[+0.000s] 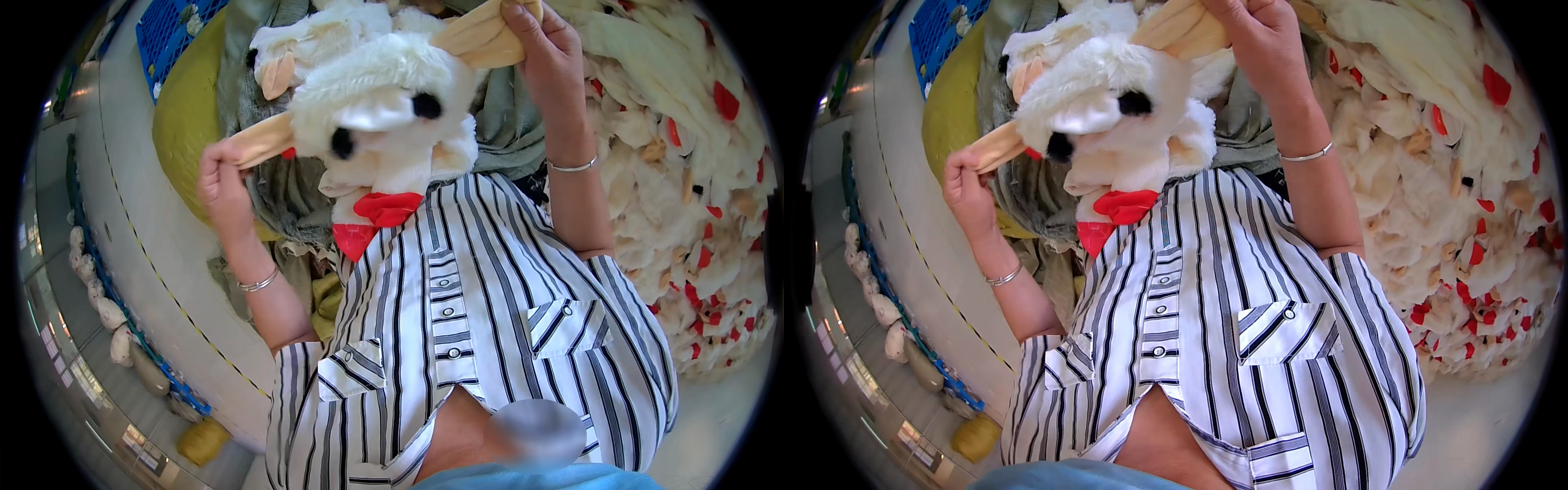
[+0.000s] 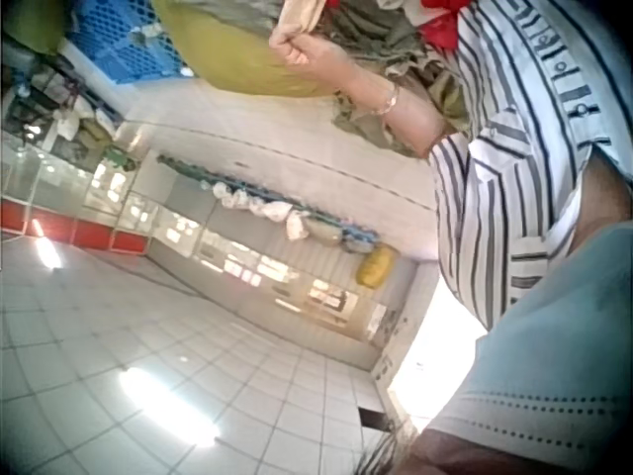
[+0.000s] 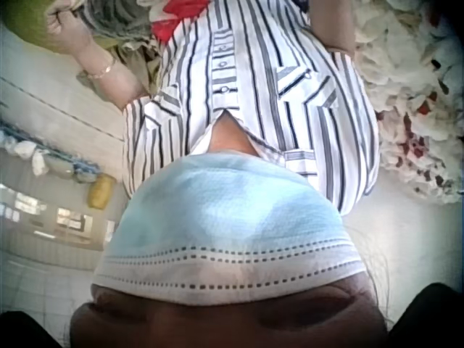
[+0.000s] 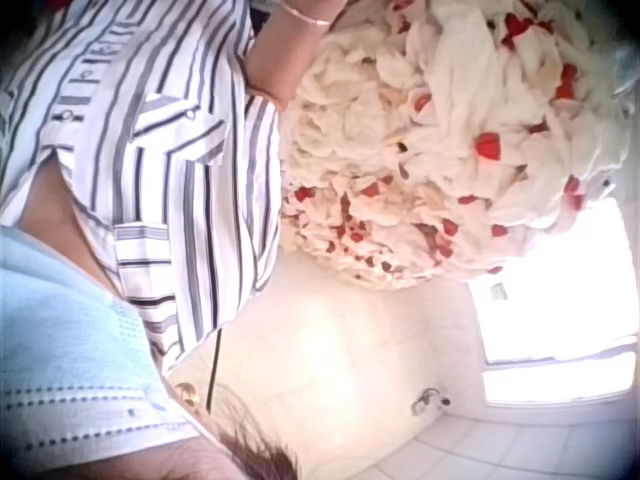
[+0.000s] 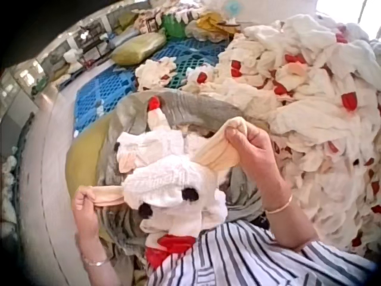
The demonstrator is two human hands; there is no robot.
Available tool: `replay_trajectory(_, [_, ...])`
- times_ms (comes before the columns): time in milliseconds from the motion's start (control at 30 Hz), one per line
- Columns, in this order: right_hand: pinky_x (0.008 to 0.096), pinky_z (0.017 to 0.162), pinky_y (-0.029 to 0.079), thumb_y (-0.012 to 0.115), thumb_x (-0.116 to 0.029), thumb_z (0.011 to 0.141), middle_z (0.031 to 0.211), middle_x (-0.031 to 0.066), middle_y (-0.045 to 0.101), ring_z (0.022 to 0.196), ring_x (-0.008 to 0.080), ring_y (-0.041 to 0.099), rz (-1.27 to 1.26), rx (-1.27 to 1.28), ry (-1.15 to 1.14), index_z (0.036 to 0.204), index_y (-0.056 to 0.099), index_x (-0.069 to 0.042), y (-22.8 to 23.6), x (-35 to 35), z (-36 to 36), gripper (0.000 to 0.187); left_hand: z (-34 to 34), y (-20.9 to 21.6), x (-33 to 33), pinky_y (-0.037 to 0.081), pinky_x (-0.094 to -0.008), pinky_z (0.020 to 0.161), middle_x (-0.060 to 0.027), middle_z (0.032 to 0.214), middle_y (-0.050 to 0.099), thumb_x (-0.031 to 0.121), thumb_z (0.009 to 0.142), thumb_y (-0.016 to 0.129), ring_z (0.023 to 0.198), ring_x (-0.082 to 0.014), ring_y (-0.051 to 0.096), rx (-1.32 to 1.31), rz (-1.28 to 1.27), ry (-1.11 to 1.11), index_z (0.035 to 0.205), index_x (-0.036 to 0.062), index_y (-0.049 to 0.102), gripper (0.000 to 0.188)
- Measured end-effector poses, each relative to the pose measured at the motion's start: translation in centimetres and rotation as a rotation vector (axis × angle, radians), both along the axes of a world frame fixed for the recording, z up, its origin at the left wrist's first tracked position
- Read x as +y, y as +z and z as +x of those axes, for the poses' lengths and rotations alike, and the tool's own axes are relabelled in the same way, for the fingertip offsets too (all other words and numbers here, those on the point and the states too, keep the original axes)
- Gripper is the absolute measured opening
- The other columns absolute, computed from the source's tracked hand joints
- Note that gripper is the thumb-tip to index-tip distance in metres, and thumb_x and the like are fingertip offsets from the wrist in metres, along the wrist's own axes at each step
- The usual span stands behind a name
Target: The person assembles white stuffed animal toys by hand. They repeatedly pick up a white plush body, insert a red fabric piece into an opening, and manipulate the toy to shape it. The person handles multiple identical toys one at a time, turning them over and adjusting the red insert before placing them back into a pile.
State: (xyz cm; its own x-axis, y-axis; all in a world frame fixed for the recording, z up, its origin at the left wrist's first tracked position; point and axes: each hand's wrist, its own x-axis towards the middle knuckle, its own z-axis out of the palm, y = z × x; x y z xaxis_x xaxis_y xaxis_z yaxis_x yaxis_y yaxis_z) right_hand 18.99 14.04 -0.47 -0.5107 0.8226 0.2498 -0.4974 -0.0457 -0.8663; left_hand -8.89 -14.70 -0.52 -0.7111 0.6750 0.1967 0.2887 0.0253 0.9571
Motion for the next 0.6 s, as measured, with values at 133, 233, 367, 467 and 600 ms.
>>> replay_trajectory(133, [0.0204,0.069,0.047,0.058,-0.019,0.096,0.088,-0.0021,0.063,0.077,0.0049,0.058,-0.028,0.000,0.053,0.098,0.063,-0.003,0.4,-0.7,0.1,0.017,-2.9,-2.2,-1.1,0.042,-0.0215,0.070,0.0018,0.088,0.059,0.006,0.095,0.053,0.077,-0.0074,0.052,-0.019,-0.207,-0.068,0.094,0.0077,0.060,0.007])
replay_trajectory(233, [0.0200,0.069,0.047,0.059,-0.020,0.096,0.087,-0.0031,0.063,0.076,0.0042,0.057,-0.087,-0.039,0.142,0.097,0.064,-0.004,1.5,-1.9,-1.3,0.017,-3.5,-2.3,0.7,0.044,-0.0264,0.081,-0.0025,0.098,0.061,0.008,0.093,0.056,0.092,-0.0122,0.055,0.196,-0.466,-0.138,0.103,0.0049,0.060,0.011])
replay_trajectory(367, [0.0191,0.068,0.046,0.060,-0.022,0.096,0.086,-0.0046,0.062,0.076,0.0029,0.056,-0.021,-0.157,0.278,0.096,0.064,-0.005,3.2,-2.4,-2.6,0.018,3.3,1.5,7.1,0.042,-0.0389,0.095,-0.0175,0.119,0.059,0.011,0.083,0.066,0.118,-0.0292,0.051,0.744,-0.236,-0.147,0.114,0.0021,0.058,0.033])
replay_trajectory(467, [0.0184,0.065,0.045,0.060,-0.023,0.096,0.085,-0.0059,0.061,0.074,0.0016,0.054,0.078,-0.127,0.324,0.095,0.065,-0.005,4.6,-1.8,-3.6,0.019,7.4,2.5,9.9,0.046,-0.0356,0.089,-0.0157,0.107,0.064,0.008,0.083,0.061,0.106,-0.0265,0.058,0.666,-0.295,-0.294,0.113,-0.0001,0.059,0.031])
replay_trajectory(600, [0.0182,0.063,0.044,0.059,-0.020,0.096,0.085,-0.0054,0.060,0.072,0.0016,0.052,0.124,-0.115,0.050,0.097,0.063,-0.003,4.1,0.1,-4.9,0.018,6.4,-0.1,12.1,0.049,-0.0294,0.072,-0.0124,0.083,0.069,0.005,0.084,0.052,0.077,-0.0168,0.063,0.272,-0.263,-0.383,0.101,-0.0066,0.062,0.023])
